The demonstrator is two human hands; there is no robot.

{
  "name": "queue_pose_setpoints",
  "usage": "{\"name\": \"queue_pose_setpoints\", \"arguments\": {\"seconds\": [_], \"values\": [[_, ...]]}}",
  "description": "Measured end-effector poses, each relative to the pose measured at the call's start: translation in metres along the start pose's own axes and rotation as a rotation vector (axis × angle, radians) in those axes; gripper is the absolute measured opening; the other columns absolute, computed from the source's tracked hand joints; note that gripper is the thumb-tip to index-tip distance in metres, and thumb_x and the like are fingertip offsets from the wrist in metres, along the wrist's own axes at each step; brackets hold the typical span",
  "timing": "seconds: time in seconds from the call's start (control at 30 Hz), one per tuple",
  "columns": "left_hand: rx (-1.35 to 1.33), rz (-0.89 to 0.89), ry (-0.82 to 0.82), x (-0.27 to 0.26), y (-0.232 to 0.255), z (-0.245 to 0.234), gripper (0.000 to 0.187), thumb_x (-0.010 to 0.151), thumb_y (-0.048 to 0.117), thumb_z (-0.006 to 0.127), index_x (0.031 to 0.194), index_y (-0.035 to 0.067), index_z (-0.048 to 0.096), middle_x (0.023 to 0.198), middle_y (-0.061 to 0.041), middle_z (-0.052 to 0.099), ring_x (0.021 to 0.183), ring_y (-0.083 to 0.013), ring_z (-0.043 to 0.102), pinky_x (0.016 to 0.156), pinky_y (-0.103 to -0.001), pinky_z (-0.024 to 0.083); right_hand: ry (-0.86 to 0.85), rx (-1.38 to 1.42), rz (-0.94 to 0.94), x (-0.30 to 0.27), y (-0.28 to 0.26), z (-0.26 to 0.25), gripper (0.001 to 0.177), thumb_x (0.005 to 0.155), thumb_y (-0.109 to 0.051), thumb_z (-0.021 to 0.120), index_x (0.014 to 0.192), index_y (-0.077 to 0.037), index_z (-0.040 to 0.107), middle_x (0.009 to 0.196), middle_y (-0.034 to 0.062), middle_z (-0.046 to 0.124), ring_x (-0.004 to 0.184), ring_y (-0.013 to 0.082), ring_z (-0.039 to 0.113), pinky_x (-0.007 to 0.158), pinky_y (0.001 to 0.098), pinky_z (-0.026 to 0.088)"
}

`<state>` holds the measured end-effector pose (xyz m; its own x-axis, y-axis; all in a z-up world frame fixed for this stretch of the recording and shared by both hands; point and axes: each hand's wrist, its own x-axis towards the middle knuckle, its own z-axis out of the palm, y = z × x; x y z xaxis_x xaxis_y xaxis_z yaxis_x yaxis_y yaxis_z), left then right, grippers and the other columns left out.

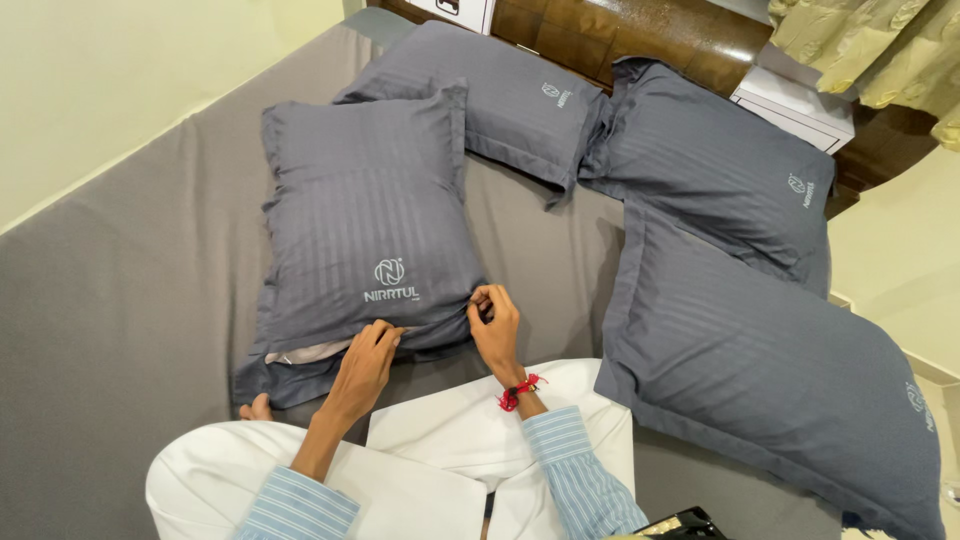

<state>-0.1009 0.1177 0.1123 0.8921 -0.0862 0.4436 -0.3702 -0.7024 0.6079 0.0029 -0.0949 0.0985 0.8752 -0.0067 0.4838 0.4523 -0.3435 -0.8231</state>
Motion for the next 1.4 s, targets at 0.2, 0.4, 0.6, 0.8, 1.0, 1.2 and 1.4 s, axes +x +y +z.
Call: {"name": "queue_pose_setpoints", "arguments": {"seconds": [0.2, 0.4, 0.6, 0.8, 1.0, 1.2, 1.4], "values": [[0.0, 0.016, 0.056, 0.004, -0.001, 0.0, 0.02, 0.097, 0.009, 0.059, 0.113, 0.0, 0.067, 0.1, -0.009, 0.06, 0.087, -0.0269, 0.059, 0.079, -0.039, 0.049, -0.237, -0.071, -0.299, -0.016, -0.029, -0.001, 0.01, 0.081, 0.002, 0.069, 0.087, -0.004, 0.065, 0.085, 0.0076, 0.068, 0.084, 0.0254, 0.065, 0.079, 0.0382, 0.049], [-0.016, -0.013, 0.065, 0.002, -0.001, 0.002, 0.019, 0.096, 0.009, 0.061, 0.112, 0.001, 0.068, 0.1, -0.01, 0.064, 0.09, -0.0285, 0.061, 0.081, -0.04, 0.05, -0.278, -0.13, -0.395, -0.021, -0.035, -0.002, 0.022, 0.082, 0.002, 0.068, 0.103, -0.004, 0.073, 0.105, 0.011, 0.075, 0.102, 0.0301, 0.069, 0.093, 0.041, 0.051], [-0.009, -0.033, 0.081, -0.001, -0.013, 0.01, 0.018, 0.093, 0.008, 0.064, 0.11, 0.002, 0.068, 0.096, -0.013, 0.068, 0.086, -0.0327, 0.063, 0.079, -0.042, 0.05, -0.23, -0.144, -0.424, -0.02, -0.04, -0.001, 0.039, 0.086, 0.005, 0.065, 0.123, -0.003, 0.072, 0.125, 0.0157, 0.072, 0.118, 0.0329, 0.067, 0.104, 0.0416, 0.05], [0.085, -0.102, 0.022, -0.005, -0.025, 0.018, 0.009, 0.091, 0.008, 0.065, 0.098, 0.003, 0.063, 0.087, -0.013, 0.066, 0.085, -0.0336, 0.064, 0.079, -0.044, 0.05, -0.228, -0.127, -0.312, -0.021, -0.036, 0.0, 0.028, 0.088, 0.005, 0.063, 0.111, -0.006, 0.074, 0.12, 0.0124, 0.069, 0.107, 0.0291, 0.066, 0.093, 0.0395, 0.051], [0.006, -0.045, 0.112, -0.004, -0.017, 0.011, 0.008, 0.09, 0.002, 0.064, 0.098, 0.002, 0.061, 0.098, -0.011, 0.062, 0.09, -0.0314, 0.066, 0.077, -0.041, 0.052, -0.363, -0.213, -0.318, -0.013, -0.038, -0.007, 0.018, 0.089, 0.003, 0.059, 0.104, -0.004, 0.067, 0.1, 0.0083, 0.063, 0.091, 0.0278, 0.06, 0.093, 0.0394, 0.045], [-0.013, -0.007, 0.156, -0.001, -0.007, 0.007, 0.015, 0.089, 0.004, 0.065, 0.103, -0.002, 0.061, 0.101, -0.012, 0.063, 0.094, -0.0309, 0.067, 0.08, -0.04, 0.053, -0.456, -0.244, -0.276, -0.011, -0.038, -0.005, 0.012, 0.092, -0.008, 0.062, 0.103, -0.006, 0.066, 0.091, 0.0074, 0.067, 0.088, 0.0266, 0.059, 0.083, 0.0387, 0.042], [0.169, -0.019, 0.078, -0.005, -0.023, 0.02, 0.015, 0.088, 0.011, 0.068, 0.1, 0.001, 0.068, 0.099, -0.012, 0.067, 0.092, -0.0311, 0.064, 0.082, -0.041, 0.051, -0.585, -0.347, -0.236, -0.009, -0.029, -0.002, 0.01, 0.086, -0.012, 0.066, 0.094, -0.01, 0.07, 0.077, 0.0059, 0.065, 0.082, 0.0247, 0.056, 0.081, 0.0395, 0.042]]}}
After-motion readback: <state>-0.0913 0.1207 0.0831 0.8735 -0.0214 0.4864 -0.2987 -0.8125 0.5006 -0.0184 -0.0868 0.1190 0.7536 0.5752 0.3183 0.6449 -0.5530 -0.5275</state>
